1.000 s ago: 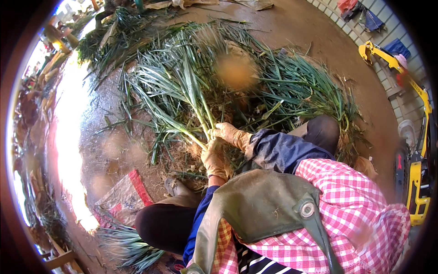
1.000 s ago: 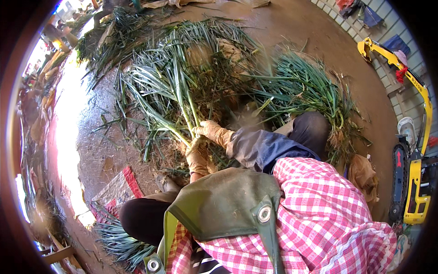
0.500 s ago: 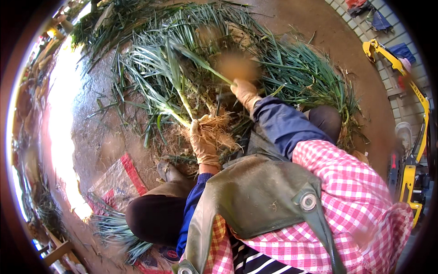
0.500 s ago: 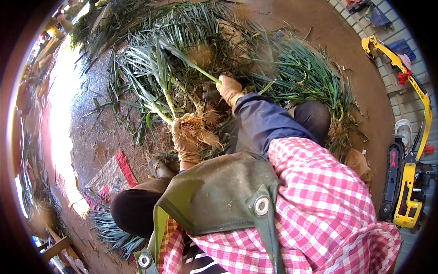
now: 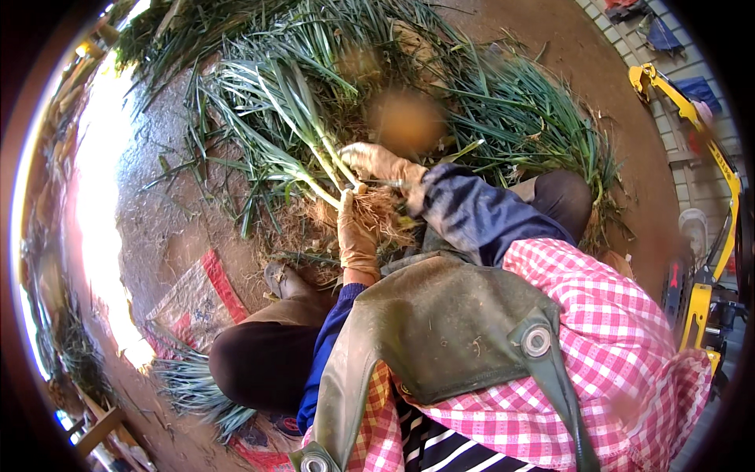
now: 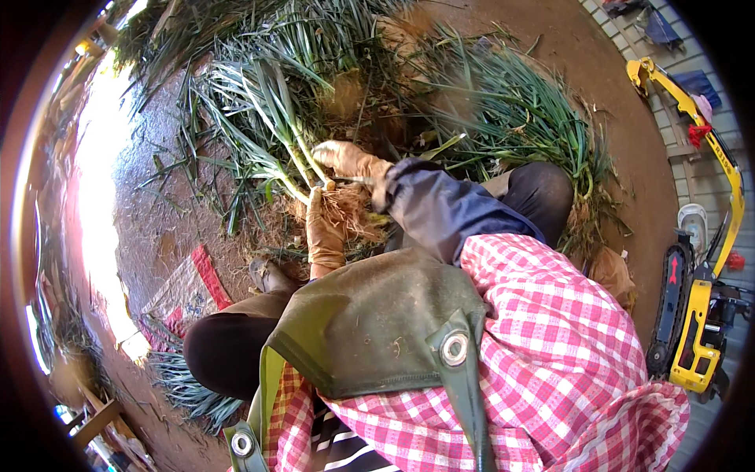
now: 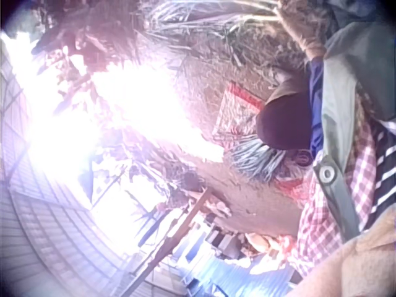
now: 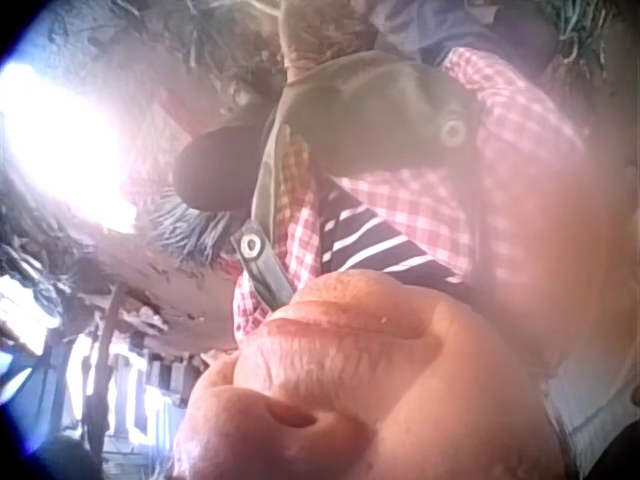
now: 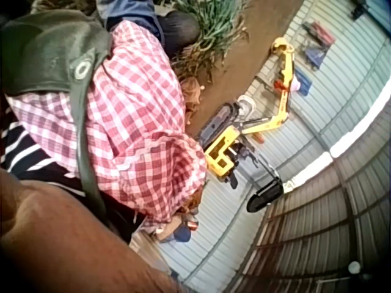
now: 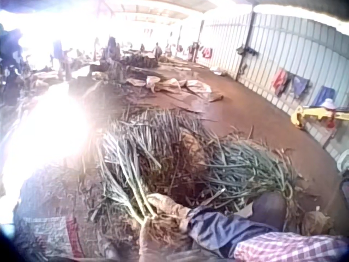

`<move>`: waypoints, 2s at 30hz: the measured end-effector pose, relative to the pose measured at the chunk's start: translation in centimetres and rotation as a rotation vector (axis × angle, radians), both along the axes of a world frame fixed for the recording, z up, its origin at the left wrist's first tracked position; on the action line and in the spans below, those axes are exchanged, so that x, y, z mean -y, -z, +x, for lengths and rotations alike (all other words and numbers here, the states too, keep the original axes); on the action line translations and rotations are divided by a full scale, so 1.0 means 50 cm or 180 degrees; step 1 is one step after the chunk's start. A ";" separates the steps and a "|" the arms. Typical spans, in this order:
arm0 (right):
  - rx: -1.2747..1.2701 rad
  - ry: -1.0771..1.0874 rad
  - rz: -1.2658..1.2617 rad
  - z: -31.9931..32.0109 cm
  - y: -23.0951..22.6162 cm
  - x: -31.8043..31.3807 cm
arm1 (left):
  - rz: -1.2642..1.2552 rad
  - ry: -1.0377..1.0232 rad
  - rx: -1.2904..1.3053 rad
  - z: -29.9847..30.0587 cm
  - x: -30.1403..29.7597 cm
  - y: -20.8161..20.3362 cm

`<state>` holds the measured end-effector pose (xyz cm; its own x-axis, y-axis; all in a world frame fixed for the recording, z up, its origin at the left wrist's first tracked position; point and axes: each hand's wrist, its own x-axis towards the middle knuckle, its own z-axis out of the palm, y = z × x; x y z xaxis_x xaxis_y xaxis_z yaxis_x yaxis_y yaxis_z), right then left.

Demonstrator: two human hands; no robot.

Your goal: The person sits on a barn floor and cleans green onions by pulling off outer leaves and trimming the root ends by hand while wearing gloves.

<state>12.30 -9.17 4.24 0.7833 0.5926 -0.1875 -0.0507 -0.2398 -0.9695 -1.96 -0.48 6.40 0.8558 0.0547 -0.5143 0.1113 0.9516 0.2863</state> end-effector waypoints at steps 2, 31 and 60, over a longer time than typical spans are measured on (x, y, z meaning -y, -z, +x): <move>-0.1576 0.0615 0.0364 0.023 -0.003 -0.041 | 0.0112 -0.0148 -0.0037 -0.006 -0.014 0.008; 0.1311 -0.3460 -0.5322 0.031 -0.070 0.344 | 0.0239 0.0275 -0.0184 -0.001 -0.009 0.010; -0.0554 -0.2577 -0.1589 -0.096 -0.161 0.100 | 0.1849 0.0291 -0.0384 0.010 0.009 0.021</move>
<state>7.48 -14.15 12.27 0.1101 0.7613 -0.6389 0.1777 -0.6476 -0.7410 -1.45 -0.93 5.37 0.8077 0.2849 -0.5162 0.2494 0.6282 0.7370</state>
